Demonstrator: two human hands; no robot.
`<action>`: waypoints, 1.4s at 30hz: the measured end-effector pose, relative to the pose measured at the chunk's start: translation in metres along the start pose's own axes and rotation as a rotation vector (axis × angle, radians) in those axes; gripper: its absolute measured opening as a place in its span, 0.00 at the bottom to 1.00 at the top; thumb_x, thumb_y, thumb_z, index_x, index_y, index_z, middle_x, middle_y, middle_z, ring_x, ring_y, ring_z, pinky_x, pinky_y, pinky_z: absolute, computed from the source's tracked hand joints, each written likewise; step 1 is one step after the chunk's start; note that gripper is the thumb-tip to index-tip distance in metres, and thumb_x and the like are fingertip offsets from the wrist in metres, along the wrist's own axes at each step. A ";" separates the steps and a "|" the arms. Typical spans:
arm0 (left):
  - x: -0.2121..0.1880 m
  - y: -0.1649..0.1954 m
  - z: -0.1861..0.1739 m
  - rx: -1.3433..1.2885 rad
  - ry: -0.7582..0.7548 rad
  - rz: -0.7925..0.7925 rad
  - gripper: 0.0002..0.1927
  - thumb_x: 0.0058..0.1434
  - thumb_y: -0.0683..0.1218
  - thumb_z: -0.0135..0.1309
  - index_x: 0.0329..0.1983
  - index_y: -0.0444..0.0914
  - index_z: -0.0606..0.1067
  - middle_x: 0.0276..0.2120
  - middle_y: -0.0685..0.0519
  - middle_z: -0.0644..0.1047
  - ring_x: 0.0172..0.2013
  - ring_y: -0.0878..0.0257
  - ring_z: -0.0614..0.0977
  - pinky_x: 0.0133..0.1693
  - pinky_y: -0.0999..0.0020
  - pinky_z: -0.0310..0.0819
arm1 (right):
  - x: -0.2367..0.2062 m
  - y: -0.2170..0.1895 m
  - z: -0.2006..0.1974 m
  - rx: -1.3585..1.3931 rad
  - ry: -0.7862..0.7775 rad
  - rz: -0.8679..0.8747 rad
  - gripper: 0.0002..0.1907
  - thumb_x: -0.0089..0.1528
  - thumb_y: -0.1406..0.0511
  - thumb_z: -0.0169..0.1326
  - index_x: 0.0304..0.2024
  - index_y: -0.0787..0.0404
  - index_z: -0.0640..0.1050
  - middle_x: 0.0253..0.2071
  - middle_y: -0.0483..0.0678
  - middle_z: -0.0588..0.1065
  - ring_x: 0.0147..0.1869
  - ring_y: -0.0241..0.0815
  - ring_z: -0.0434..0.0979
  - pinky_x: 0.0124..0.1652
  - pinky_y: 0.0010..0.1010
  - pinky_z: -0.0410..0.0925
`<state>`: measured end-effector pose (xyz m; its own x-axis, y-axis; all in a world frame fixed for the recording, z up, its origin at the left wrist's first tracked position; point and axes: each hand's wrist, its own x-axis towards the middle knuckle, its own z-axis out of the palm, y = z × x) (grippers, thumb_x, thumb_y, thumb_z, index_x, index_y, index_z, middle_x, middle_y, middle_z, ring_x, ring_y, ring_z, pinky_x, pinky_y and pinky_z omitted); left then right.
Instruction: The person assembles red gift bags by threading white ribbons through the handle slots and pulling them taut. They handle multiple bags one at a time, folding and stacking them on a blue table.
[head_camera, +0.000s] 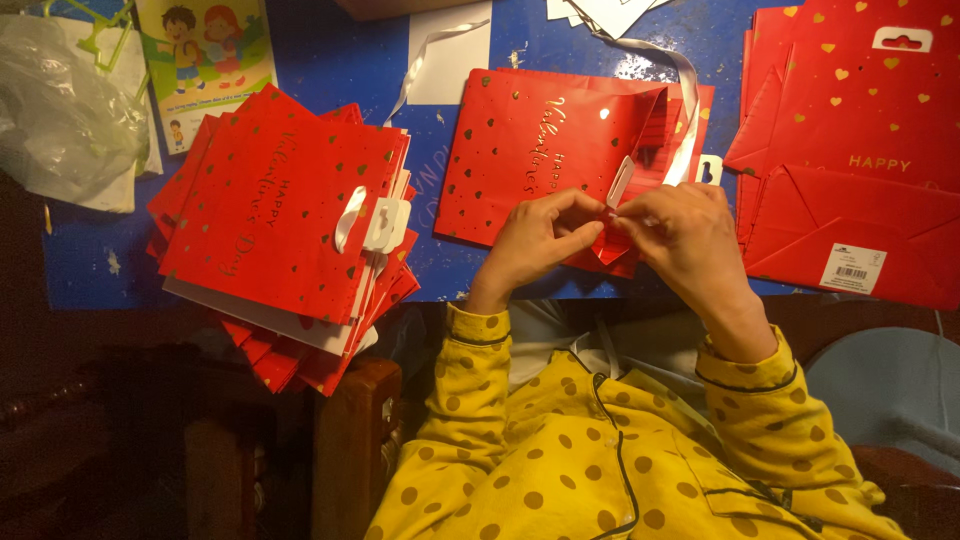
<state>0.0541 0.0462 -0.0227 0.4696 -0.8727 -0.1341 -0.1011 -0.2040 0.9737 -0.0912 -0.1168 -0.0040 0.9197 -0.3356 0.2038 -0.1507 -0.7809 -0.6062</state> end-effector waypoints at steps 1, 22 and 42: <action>0.000 0.001 0.000 -0.006 0.002 0.002 0.12 0.65 0.47 0.58 0.48 0.37 0.79 0.33 0.56 0.84 0.33 0.71 0.85 0.38 0.74 0.80 | 0.000 -0.001 0.001 -0.024 0.020 -0.017 0.03 0.62 0.64 0.63 0.37 0.56 0.82 0.33 0.44 0.78 0.40 0.46 0.76 0.48 0.39 0.62; -0.002 0.015 0.021 0.176 0.240 -0.002 0.10 0.64 0.50 0.59 0.42 0.41 0.80 0.33 0.55 0.84 0.25 0.69 0.84 0.29 0.73 0.75 | -0.011 0.000 0.012 -0.060 0.115 -0.017 0.06 0.59 0.68 0.64 0.36 0.60 0.79 0.34 0.48 0.75 0.44 0.50 0.75 0.53 0.41 0.63; 0.001 -0.005 0.020 -0.010 0.226 -0.061 0.12 0.72 0.49 0.49 0.50 0.36 0.71 0.33 0.52 0.86 0.31 0.67 0.85 0.35 0.72 0.78 | -0.014 0.003 0.013 -0.043 0.148 -0.018 0.10 0.58 0.70 0.63 0.43 0.58 0.81 0.45 0.47 0.74 0.52 0.49 0.73 0.55 0.40 0.62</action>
<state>0.0372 0.0373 -0.0317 0.6588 -0.7374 -0.1491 -0.0584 -0.2478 0.9671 -0.0997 -0.1073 -0.0188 0.8593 -0.3931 0.3274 -0.1532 -0.8084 -0.5684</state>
